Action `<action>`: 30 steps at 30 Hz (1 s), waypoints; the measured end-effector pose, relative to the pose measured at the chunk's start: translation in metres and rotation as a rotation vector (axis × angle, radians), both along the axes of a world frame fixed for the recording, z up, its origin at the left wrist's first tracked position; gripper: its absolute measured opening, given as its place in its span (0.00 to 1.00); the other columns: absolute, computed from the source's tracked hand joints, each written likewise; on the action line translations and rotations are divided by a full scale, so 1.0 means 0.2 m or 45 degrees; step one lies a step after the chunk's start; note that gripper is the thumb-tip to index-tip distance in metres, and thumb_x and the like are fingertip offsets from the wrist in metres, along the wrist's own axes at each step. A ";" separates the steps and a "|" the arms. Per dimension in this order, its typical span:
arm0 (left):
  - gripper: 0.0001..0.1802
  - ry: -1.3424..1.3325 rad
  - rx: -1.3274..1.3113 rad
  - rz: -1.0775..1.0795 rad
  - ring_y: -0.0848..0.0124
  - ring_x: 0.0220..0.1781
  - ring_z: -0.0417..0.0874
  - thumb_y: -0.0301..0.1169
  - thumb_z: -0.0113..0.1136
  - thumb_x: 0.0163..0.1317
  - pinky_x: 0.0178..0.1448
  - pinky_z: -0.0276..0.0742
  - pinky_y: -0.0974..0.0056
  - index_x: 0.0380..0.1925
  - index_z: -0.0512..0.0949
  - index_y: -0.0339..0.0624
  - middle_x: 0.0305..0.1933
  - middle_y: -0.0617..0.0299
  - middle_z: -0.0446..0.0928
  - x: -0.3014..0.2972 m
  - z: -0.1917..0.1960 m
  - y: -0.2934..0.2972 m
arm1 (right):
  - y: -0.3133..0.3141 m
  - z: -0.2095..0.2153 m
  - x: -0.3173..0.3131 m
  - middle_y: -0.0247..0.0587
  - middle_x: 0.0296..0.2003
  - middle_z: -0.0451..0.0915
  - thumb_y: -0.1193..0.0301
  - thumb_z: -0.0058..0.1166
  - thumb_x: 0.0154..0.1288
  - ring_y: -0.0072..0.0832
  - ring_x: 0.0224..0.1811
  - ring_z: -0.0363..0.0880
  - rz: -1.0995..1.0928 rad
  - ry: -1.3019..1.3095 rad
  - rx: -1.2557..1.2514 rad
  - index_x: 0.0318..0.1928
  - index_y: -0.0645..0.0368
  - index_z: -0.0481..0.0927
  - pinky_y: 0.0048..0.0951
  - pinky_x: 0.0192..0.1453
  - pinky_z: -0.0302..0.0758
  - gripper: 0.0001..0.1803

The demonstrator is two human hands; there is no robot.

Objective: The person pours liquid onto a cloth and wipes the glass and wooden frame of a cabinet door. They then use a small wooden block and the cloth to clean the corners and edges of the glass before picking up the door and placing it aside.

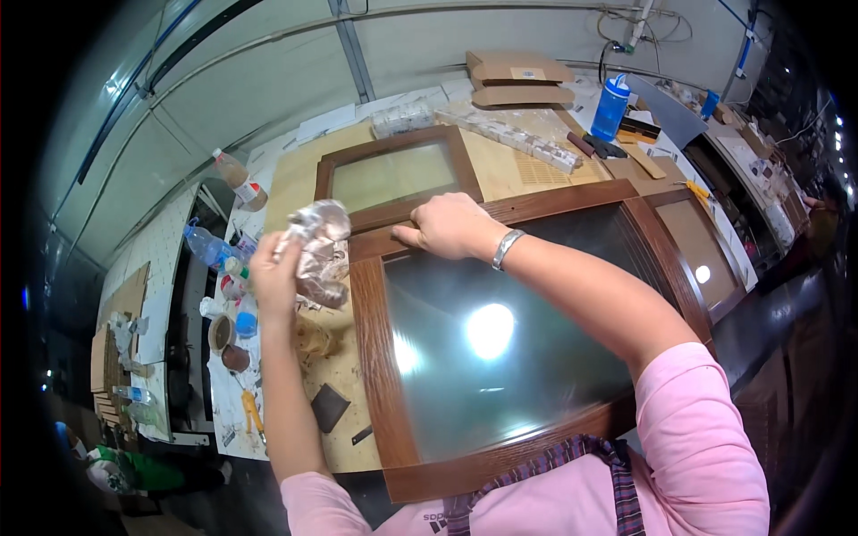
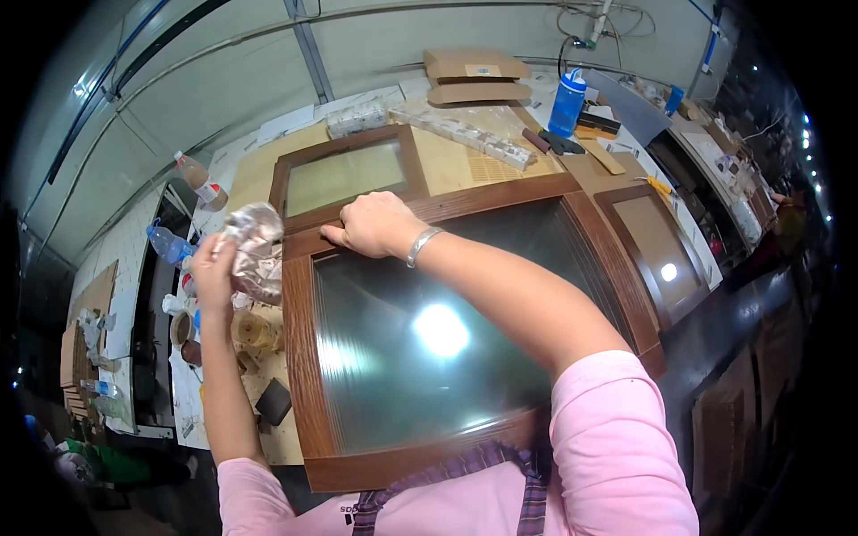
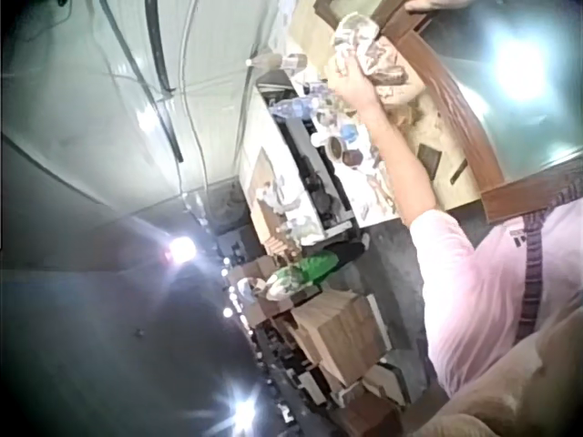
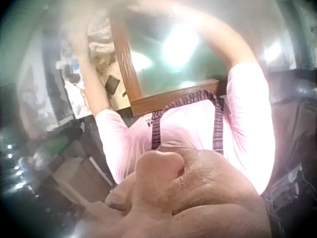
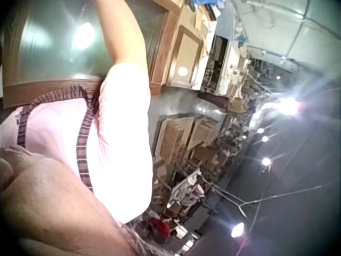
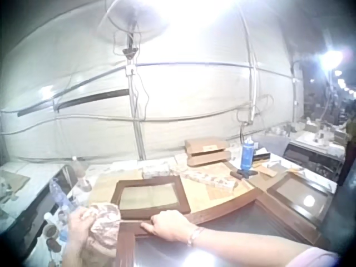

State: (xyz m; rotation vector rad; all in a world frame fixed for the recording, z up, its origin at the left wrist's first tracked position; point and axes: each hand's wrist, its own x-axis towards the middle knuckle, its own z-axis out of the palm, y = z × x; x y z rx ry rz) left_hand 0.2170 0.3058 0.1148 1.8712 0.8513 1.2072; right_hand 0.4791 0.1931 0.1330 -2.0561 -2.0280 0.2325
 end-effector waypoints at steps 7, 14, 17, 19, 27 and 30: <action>0.10 0.449 0.421 -0.442 0.75 0.46 0.79 0.23 0.58 0.64 0.52 0.76 0.67 0.45 0.78 0.33 0.45 0.61 0.79 0.19 0.03 -0.51 | -0.04 -0.07 0.12 0.59 0.33 0.84 0.42 0.45 0.68 0.54 0.39 0.83 -0.058 0.081 0.072 0.32 0.61 0.86 0.48 0.47 0.79 0.33; 0.27 -0.354 -0.068 -0.384 0.71 0.60 0.75 0.34 0.55 0.72 0.64 0.70 0.66 0.66 0.64 0.33 0.63 0.56 0.72 0.15 0.23 -0.61 | -0.20 0.10 -0.28 0.37 0.41 0.80 0.52 0.51 0.72 0.25 0.48 0.75 0.476 2.020 0.203 0.47 0.60 0.78 0.33 0.47 0.78 0.22; 0.43 -0.038 0.377 -0.491 0.59 0.74 0.64 0.54 0.53 0.71 0.76 0.57 0.56 0.73 0.56 0.33 0.74 0.47 0.62 0.32 0.30 -0.77 | -0.44 0.25 -0.31 0.36 0.41 0.78 0.61 0.57 0.67 0.22 0.48 0.74 0.324 2.382 0.180 0.49 0.60 0.75 0.26 0.49 0.75 0.18; 0.48 0.033 0.465 -0.504 0.57 0.77 0.60 0.62 0.50 0.69 0.79 0.50 0.52 0.73 0.57 0.32 0.75 0.45 0.60 0.35 0.37 -0.84 | -0.53 0.29 -0.04 0.40 0.36 0.80 0.73 0.57 0.55 0.23 0.39 0.78 0.337 1.885 0.232 0.44 0.64 0.77 0.29 0.45 0.78 0.15; 0.27 0.928 0.713 -0.499 0.48 0.70 0.66 0.28 0.64 0.56 0.75 0.58 0.49 0.59 0.74 0.37 0.66 0.48 0.70 0.37 0.10 -0.83 | -1.08 -0.03 1.23 0.46 0.44 0.77 0.65 0.57 0.62 0.46 0.49 0.78 -0.477 -0.177 0.303 0.47 0.49 0.80 0.46 0.51 0.77 0.13; 0.27 0.956 0.640 -0.508 0.48 0.69 0.67 0.26 0.64 0.55 0.74 0.60 0.48 0.58 0.74 0.37 0.66 0.48 0.70 0.41 0.09 -0.85 | -1.31 0.04 1.46 0.49 0.34 0.84 0.58 0.65 0.57 0.45 0.40 0.84 -0.926 -0.333 -0.002 0.37 0.57 0.83 0.45 0.42 0.79 0.16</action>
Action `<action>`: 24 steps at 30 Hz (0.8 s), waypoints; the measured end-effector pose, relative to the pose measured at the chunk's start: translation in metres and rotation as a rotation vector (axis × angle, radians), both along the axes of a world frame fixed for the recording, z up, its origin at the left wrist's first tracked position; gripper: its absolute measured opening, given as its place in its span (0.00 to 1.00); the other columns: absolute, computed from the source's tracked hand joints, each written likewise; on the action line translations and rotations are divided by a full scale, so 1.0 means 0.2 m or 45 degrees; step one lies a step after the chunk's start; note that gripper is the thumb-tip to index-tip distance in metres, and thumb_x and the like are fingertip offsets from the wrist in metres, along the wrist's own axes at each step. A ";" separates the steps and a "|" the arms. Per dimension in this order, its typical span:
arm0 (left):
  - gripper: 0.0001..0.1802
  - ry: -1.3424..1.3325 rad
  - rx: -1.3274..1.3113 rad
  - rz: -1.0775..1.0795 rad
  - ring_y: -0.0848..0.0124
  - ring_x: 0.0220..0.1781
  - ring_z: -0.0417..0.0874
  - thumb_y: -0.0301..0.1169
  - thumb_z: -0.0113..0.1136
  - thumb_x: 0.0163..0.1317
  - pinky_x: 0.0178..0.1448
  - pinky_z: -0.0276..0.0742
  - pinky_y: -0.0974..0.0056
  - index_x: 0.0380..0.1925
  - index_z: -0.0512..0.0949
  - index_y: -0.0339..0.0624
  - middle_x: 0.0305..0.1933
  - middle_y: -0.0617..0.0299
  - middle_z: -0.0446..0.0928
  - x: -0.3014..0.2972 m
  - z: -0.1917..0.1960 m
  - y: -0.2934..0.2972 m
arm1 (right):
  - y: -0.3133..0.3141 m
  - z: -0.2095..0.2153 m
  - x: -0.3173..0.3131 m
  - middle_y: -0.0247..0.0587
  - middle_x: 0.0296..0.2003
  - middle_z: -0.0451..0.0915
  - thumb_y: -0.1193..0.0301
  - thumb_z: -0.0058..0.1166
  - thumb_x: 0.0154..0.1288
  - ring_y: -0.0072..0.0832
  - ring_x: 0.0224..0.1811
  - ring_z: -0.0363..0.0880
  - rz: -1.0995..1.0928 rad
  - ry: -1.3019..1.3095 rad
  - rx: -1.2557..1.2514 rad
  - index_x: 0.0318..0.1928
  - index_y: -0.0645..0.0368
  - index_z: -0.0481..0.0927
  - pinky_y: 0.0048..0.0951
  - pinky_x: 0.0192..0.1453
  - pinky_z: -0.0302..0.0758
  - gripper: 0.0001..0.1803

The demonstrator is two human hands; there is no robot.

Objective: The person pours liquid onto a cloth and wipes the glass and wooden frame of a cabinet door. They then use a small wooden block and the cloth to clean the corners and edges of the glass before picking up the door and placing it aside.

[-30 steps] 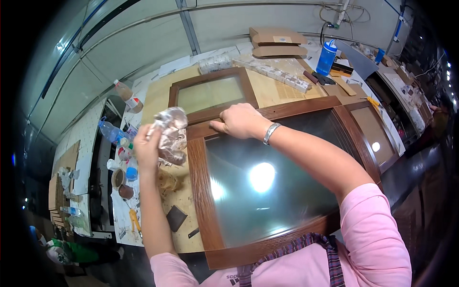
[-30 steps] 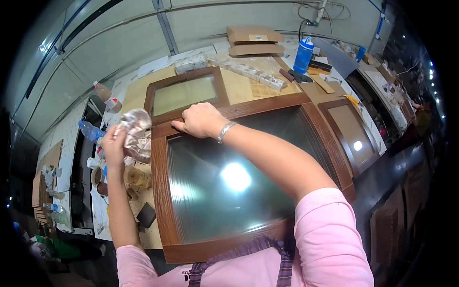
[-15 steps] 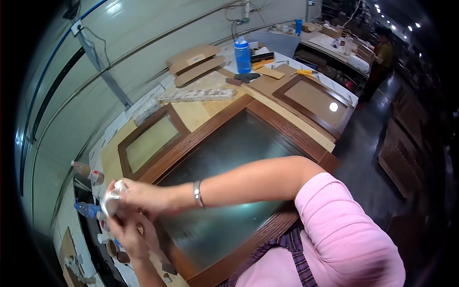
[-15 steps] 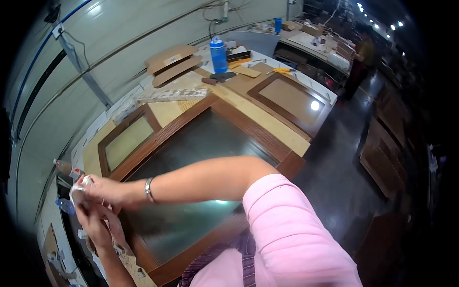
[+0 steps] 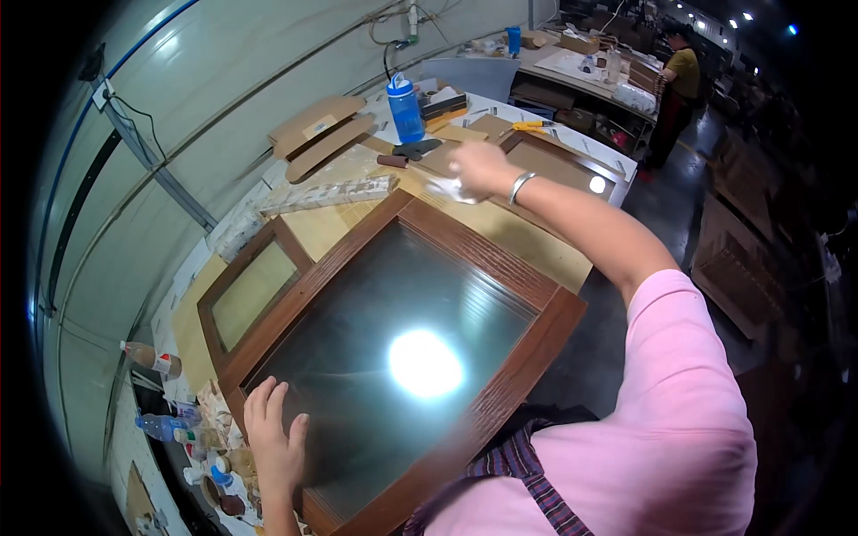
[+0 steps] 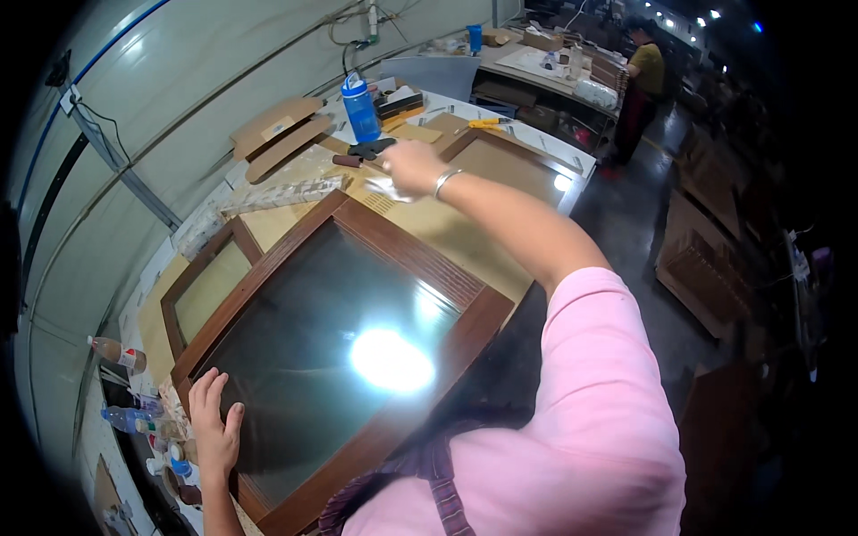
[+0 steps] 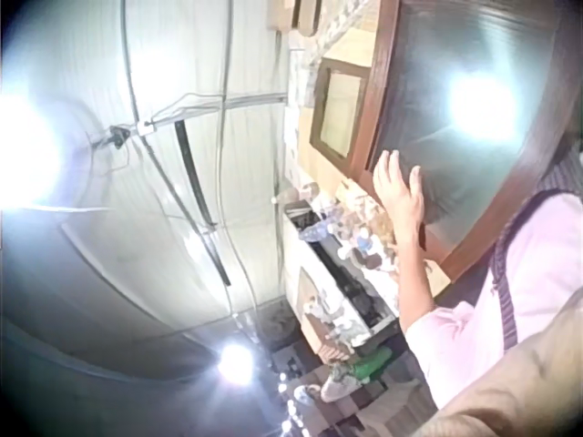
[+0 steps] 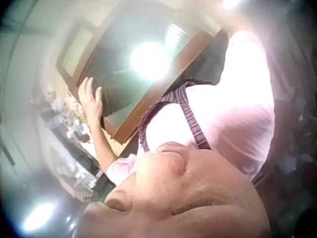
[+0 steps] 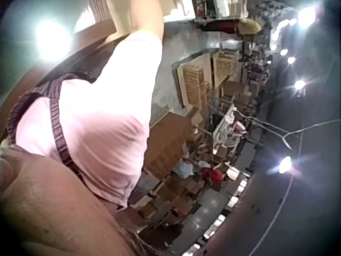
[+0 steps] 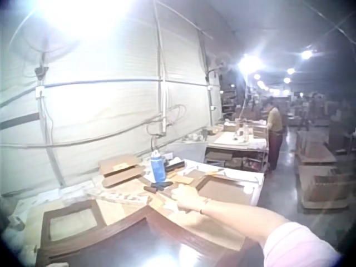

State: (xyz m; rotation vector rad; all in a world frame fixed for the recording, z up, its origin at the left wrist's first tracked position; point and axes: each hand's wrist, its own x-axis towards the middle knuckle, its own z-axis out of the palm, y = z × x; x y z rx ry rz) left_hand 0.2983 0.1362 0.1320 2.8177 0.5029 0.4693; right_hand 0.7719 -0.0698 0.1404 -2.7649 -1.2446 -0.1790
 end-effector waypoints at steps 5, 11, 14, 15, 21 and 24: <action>0.27 -0.001 -0.040 0.053 0.47 0.68 0.67 0.24 0.64 0.53 0.72 0.63 0.50 0.56 0.75 0.37 0.66 0.48 0.70 -0.03 0.02 0.02 | 0.15 0.12 -0.16 0.39 0.33 0.83 0.71 0.59 0.62 0.23 0.36 0.83 0.463 0.832 1.275 0.40 0.61 0.82 0.29 0.40 0.79 0.08; 0.48 -0.513 -0.931 -0.196 0.58 0.74 0.63 0.22 0.58 0.58 0.77 0.55 0.58 0.77 0.47 0.37 0.75 0.47 0.59 0.16 0.14 -0.18 | 0.21 0.20 -1.00 0.45 0.46 0.81 0.68 0.55 0.71 0.31 0.41 0.84 1.200 1.916 0.687 0.65 0.59 0.65 0.32 0.41 0.83 0.26; 0.42 -0.271 -0.962 -0.077 0.62 0.58 0.77 0.18 0.63 0.55 0.64 0.70 0.64 0.72 0.61 0.33 0.63 0.51 0.72 0.17 0.22 -0.31 | 0.12 0.16 -1.12 0.55 0.51 0.76 0.62 0.66 0.58 0.45 0.54 0.77 1.543 1.318 0.443 0.64 0.64 0.67 0.43 0.59 0.75 0.37; 0.32 -0.434 -0.857 -0.082 0.64 0.48 0.81 0.15 0.59 0.51 0.57 0.74 0.67 0.61 0.73 0.30 0.52 0.52 0.78 0.12 0.17 -0.27 | 0.08 0.16 -1.14 0.55 0.53 0.75 0.62 0.67 0.56 0.48 0.54 0.76 1.564 1.136 0.414 0.63 0.65 0.68 0.43 0.58 0.76 0.37; 0.27 -0.037 -0.699 -0.153 0.57 0.62 0.75 0.31 0.60 0.66 0.60 0.74 0.53 0.64 0.72 0.36 0.64 0.48 0.73 0.02 0.27 -0.32 | -0.32 0.01 -0.70 0.59 0.50 0.75 0.58 0.64 0.58 0.53 0.56 0.74 0.545 0.255 0.466 0.55 0.68 0.72 0.47 0.59 0.75 0.32; 0.31 0.334 0.072 -0.646 0.46 0.67 0.67 0.33 0.66 0.58 0.67 0.68 0.49 0.62 0.74 0.39 0.68 0.45 0.69 0.07 0.23 -0.42 | -0.43 -0.01 -0.63 0.65 0.60 0.67 0.58 0.61 0.62 0.55 0.64 0.68 0.433 0.498 0.304 0.63 0.70 0.65 0.48 0.67 0.69 0.36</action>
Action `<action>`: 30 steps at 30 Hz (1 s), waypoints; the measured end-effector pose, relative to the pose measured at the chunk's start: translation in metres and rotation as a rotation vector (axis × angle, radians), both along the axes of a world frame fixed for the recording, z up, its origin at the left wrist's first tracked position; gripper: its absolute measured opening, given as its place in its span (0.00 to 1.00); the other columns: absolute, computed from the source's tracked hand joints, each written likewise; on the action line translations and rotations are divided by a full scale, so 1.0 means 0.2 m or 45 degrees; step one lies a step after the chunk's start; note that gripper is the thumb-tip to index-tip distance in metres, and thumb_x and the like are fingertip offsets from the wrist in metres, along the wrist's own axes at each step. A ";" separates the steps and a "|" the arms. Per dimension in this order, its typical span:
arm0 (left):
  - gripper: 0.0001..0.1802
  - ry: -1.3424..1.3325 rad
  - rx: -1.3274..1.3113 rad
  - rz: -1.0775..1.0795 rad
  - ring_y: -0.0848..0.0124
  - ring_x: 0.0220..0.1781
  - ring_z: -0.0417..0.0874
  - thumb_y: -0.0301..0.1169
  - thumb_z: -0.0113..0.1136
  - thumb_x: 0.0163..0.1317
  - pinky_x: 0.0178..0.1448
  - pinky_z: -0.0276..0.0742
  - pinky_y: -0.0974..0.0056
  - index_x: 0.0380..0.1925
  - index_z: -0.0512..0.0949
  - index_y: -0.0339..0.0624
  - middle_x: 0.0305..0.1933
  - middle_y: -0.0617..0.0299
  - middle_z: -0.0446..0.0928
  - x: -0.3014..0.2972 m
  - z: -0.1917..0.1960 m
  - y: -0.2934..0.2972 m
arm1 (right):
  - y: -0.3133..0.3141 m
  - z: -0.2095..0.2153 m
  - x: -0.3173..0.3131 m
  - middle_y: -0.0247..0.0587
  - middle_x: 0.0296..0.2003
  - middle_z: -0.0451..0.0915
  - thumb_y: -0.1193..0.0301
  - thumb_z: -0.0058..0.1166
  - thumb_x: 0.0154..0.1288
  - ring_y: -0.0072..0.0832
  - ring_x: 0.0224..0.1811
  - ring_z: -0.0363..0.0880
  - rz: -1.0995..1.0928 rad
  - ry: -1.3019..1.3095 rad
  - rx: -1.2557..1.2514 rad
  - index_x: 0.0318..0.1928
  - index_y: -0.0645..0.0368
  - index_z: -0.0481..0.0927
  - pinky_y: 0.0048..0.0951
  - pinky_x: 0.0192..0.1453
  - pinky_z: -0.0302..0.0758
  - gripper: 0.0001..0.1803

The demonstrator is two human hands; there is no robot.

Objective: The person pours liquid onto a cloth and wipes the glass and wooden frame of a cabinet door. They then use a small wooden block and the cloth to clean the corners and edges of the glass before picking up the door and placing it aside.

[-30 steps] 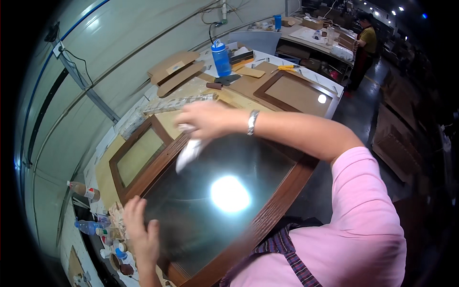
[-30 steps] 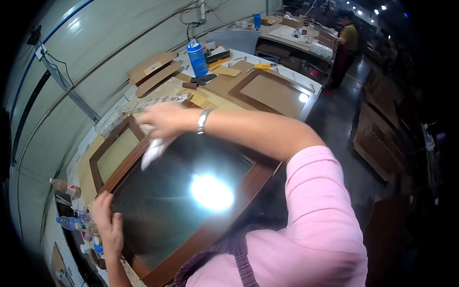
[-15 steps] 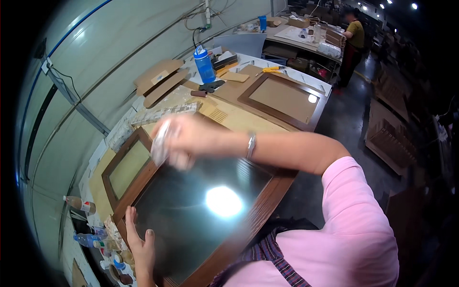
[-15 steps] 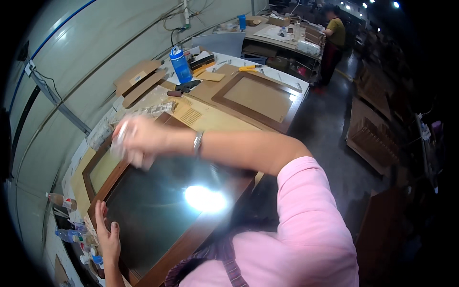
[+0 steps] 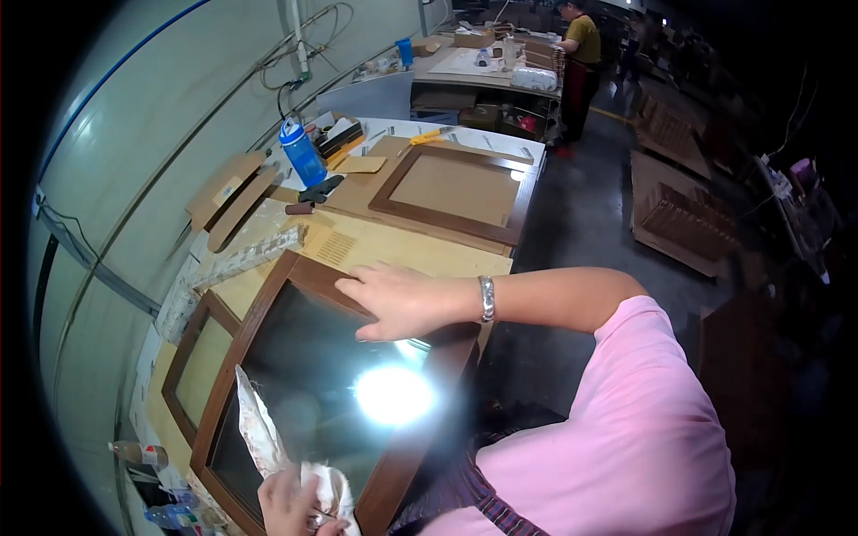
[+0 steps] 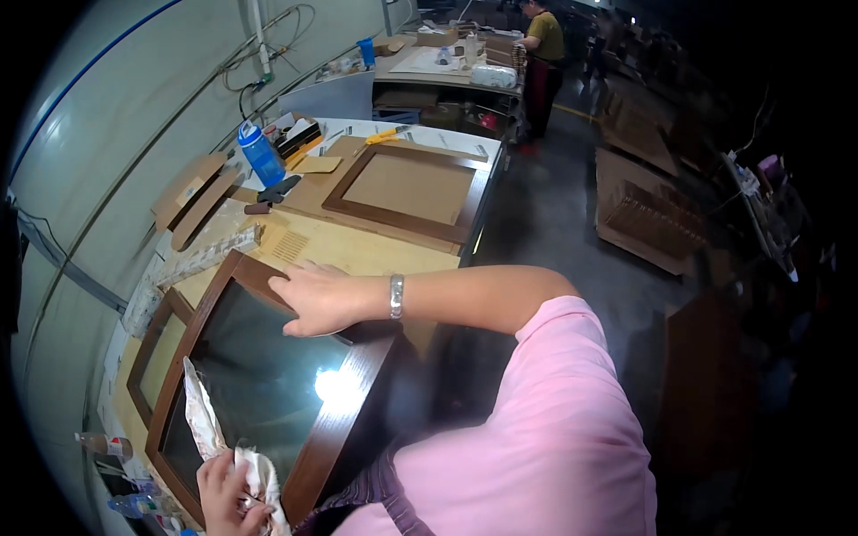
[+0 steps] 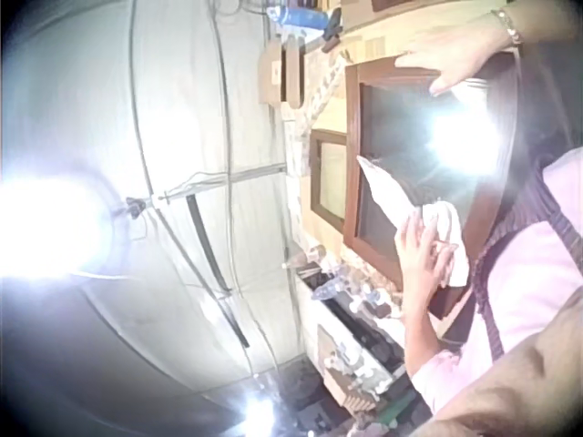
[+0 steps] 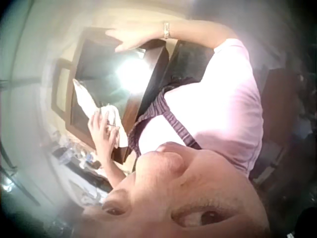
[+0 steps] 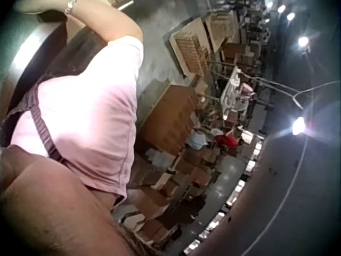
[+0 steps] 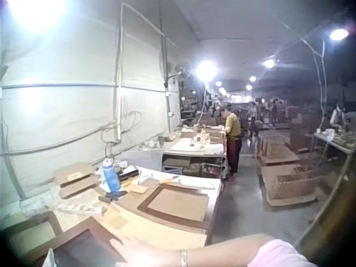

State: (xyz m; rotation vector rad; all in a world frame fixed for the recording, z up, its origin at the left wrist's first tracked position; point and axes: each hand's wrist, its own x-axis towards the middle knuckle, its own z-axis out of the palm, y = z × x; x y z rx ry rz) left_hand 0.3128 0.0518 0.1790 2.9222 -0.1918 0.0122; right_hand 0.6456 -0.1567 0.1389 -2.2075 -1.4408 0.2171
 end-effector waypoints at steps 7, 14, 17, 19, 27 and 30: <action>0.23 -1.011 -0.857 0.634 0.65 0.50 0.81 0.16 0.47 0.53 0.57 0.77 0.63 0.50 0.78 0.28 0.52 0.50 0.79 -0.56 0.11 0.31 | -0.02 -0.15 -0.03 0.63 0.71 0.60 0.61 0.61 0.61 0.53 0.77 0.53 0.058 -0.100 0.085 0.70 0.65 0.63 0.48 0.78 0.54 0.40; 0.13 -1.652 -0.546 1.287 0.73 0.47 0.78 0.21 0.44 0.69 0.55 0.73 0.67 0.46 0.78 0.30 0.46 0.58 0.80 -1.32 0.04 0.39 | 0.04 -0.10 -0.17 0.57 0.73 0.59 0.66 0.61 0.57 0.52 0.72 0.63 -0.076 -0.154 0.087 0.67 0.62 0.68 0.41 0.74 0.63 0.37; 0.11 -1.562 -0.619 1.494 0.76 0.42 0.77 0.23 0.46 0.70 0.49 0.73 0.69 0.42 0.79 0.32 0.41 0.61 0.80 -1.36 -0.30 0.49 | 0.03 -0.11 -0.18 0.57 0.73 0.59 0.66 0.61 0.57 0.52 0.72 0.64 -0.095 -0.163 0.090 0.67 0.62 0.68 0.41 0.74 0.63 0.37; 0.11 -1.505 -0.773 1.550 0.77 0.41 0.77 0.25 0.47 0.71 0.47 0.73 0.70 0.41 0.79 0.32 0.39 0.62 0.79 -1.26 -0.54 0.58 | 0.02 -0.07 -0.18 0.56 0.73 0.60 0.65 0.61 0.56 0.52 0.71 0.65 -0.142 -0.174 0.043 0.68 0.60 0.68 0.42 0.73 0.64 0.37; 0.17 -0.961 -0.630 1.587 0.57 0.51 0.83 0.32 0.56 0.70 0.56 0.76 0.62 0.52 0.80 0.31 0.48 0.49 0.84 -1.05 -0.93 0.73 | 0.07 -0.13 -0.07 0.62 0.72 0.59 0.58 0.63 0.56 0.54 0.72 0.63 -0.073 -0.100 0.104 0.68 0.61 0.68 0.44 0.73 0.64 0.40; 0.19 -0.733 -0.376 1.550 0.64 0.53 0.79 0.34 0.52 0.73 0.60 0.72 0.64 0.56 0.77 0.30 0.55 0.54 0.79 -1.05 -0.74 0.82 | 0.01 -0.11 -0.04 0.65 0.72 0.58 0.55 0.62 0.58 0.56 0.71 0.63 -0.080 0.050 0.126 0.67 0.63 0.69 0.44 0.73 0.65 0.39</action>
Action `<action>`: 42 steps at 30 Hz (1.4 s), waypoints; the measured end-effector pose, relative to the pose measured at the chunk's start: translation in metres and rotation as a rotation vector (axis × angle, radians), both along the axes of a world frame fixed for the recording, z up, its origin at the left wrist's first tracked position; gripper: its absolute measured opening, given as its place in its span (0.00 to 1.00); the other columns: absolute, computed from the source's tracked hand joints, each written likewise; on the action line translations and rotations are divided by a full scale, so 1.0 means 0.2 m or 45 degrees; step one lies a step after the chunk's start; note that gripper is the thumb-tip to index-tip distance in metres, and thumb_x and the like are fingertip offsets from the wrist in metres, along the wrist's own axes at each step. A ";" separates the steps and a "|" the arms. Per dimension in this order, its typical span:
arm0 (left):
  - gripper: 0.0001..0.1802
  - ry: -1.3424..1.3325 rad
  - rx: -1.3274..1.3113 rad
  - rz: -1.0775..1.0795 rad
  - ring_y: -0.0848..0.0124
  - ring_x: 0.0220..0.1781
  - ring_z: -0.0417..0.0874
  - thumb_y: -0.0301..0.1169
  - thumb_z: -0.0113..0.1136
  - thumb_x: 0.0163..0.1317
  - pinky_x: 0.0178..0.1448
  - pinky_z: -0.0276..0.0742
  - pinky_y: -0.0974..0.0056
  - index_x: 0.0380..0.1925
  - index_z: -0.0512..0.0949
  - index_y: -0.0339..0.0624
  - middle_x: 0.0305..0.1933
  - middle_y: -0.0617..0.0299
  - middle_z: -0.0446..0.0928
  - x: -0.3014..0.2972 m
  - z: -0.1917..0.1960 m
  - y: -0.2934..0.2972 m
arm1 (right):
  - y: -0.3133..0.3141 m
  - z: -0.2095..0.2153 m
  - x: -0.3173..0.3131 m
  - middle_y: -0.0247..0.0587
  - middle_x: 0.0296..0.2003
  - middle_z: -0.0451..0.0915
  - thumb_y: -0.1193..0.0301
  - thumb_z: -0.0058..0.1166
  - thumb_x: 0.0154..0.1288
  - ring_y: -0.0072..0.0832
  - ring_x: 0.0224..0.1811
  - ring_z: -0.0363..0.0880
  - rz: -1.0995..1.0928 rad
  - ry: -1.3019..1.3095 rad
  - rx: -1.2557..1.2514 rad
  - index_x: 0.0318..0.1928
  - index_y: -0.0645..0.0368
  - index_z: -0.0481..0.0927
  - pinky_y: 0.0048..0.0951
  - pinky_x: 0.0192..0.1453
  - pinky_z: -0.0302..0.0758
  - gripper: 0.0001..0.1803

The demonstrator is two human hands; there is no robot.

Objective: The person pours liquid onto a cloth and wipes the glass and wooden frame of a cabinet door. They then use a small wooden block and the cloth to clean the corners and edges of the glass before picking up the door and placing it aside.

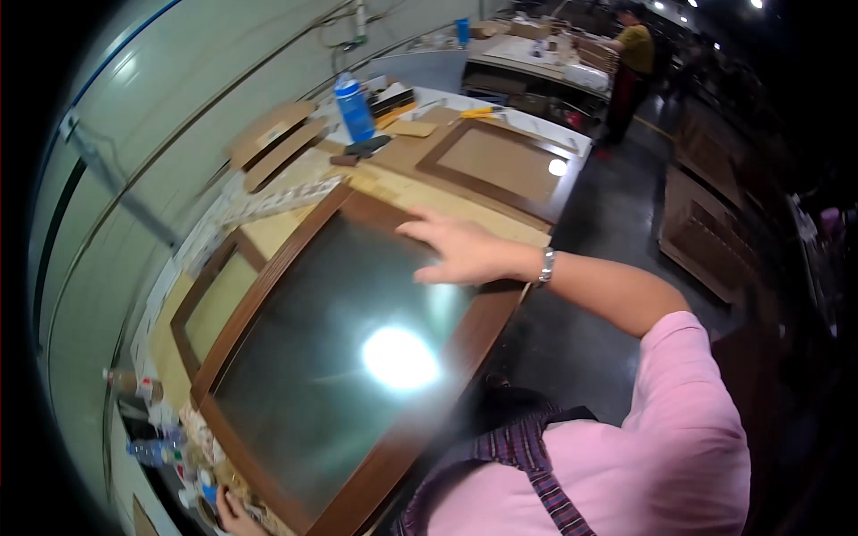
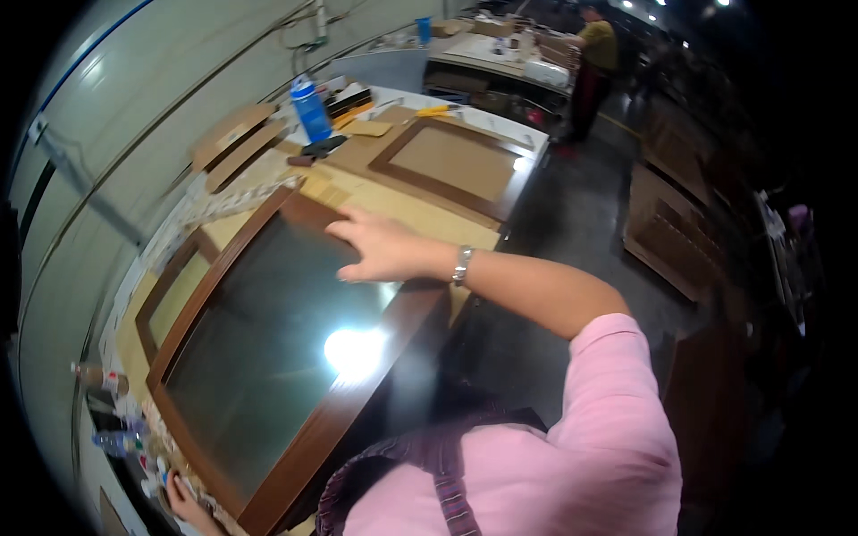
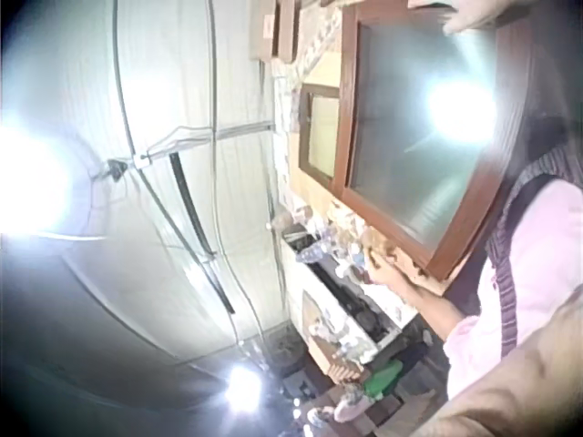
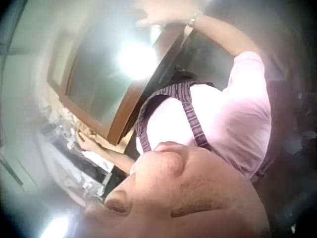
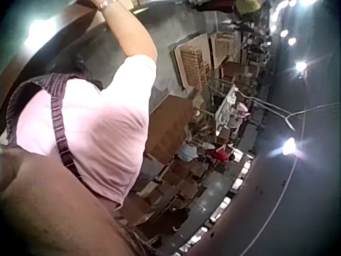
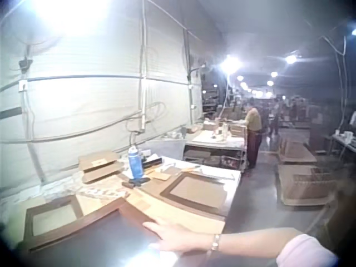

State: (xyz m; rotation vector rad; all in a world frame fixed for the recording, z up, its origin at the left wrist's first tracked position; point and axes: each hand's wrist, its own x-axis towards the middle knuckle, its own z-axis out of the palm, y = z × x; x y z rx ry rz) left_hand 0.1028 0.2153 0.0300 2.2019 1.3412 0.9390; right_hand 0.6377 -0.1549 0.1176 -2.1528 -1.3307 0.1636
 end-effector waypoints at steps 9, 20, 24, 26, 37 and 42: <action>0.14 0.017 0.018 -0.228 0.62 0.50 0.82 0.21 0.55 0.70 0.55 0.80 0.61 0.54 0.78 0.27 0.52 0.47 0.82 0.67 0.76 -0.94 | -0.09 -0.41 0.79 0.46 0.31 0.85 0.67 0.61 0.63 0.30 0.37 0.84 -0.136 0.820 0.289 0.41 0.68 0.85 0.32 0.45 0.79 0.14; 0.15 0.165 -0.257 -0.390 0.59 0.62 0.77 0.18 0.56 0.66 0.65 0.73 0.59 0.53 0.79 0.30 0.62 0.49 0.75 1.74 0.64 -1.61 | 0.56 -1.07 1.73 0.49 0.29 0.85 0.72 0.57 0.56 0.44 0.34 0.84 -0.047 0.164 0.005 0.31 0.56 0.88 0.42 0.41 0.79 0.07; 0.14 0.270 -0.081 -0.239 0.59 0.59 0.78 0.19 0.57 0.66 0.62 0.76 0.60 0.52 0.79 0.31 0.60 0.50 0.75 1.82 0.56 -1.64 | 0.81 -1.16 1.85 0.50 0.29 0.84 0.73 0.57 0.55 0.45 0.35 0.84 0.012 0.124 0.010 0.30 0.56 0.88 0.43 0.43 0.80 0.07; 0.14 0.368 0.043 -0.235 0.59 0.58 0.79 0.20 0.58 0.66 0.59 0.78 0.60 0.51 0.80 0.31 0.59 0.48 0.75 1.83 0.54 -1.65 | 0.92 -1.22 1.86 0.51 0.32 0.84 0.73 0.57 0.56 0.47 0.37 0.84 0.005 0.102 0.034 0.31 0.56 0.88 0.44 0.44 0.80 0.07; 0.12 0.501 0.112 -0.177 0.51 0.53 0.80 0.22 0.62 0.60 0.57 0.78 0.53 0.45 0.82 0.33 0.52 0.45 0.79 1.91 0.56 -1.63 | 1.29 -1.40 2.06 0.45 0.45 0.80 0.68 0.67 0.50 0.41 0.56 0.75 0.239 -0.151 -0.048 0.43 0.57 0.88 0.39 0.59 0.75 0.17; 0.12 0.509 0.106 -0.172 0.49 0.53 0.80 0.23 0.62 0.61 0.59 0.77 0.50 0.45 0.81 0.33 0.52 0.45 0.79 1.93 0.60 -1.64 | 1.29 -1.41 2.22 0.45 0.43 0.80 0.68 0.71 0.46 0.42 0.54 0.75 0.466 0.030 0.050 0.42 0.60 0.87 0.39 0.60 0.73 0.19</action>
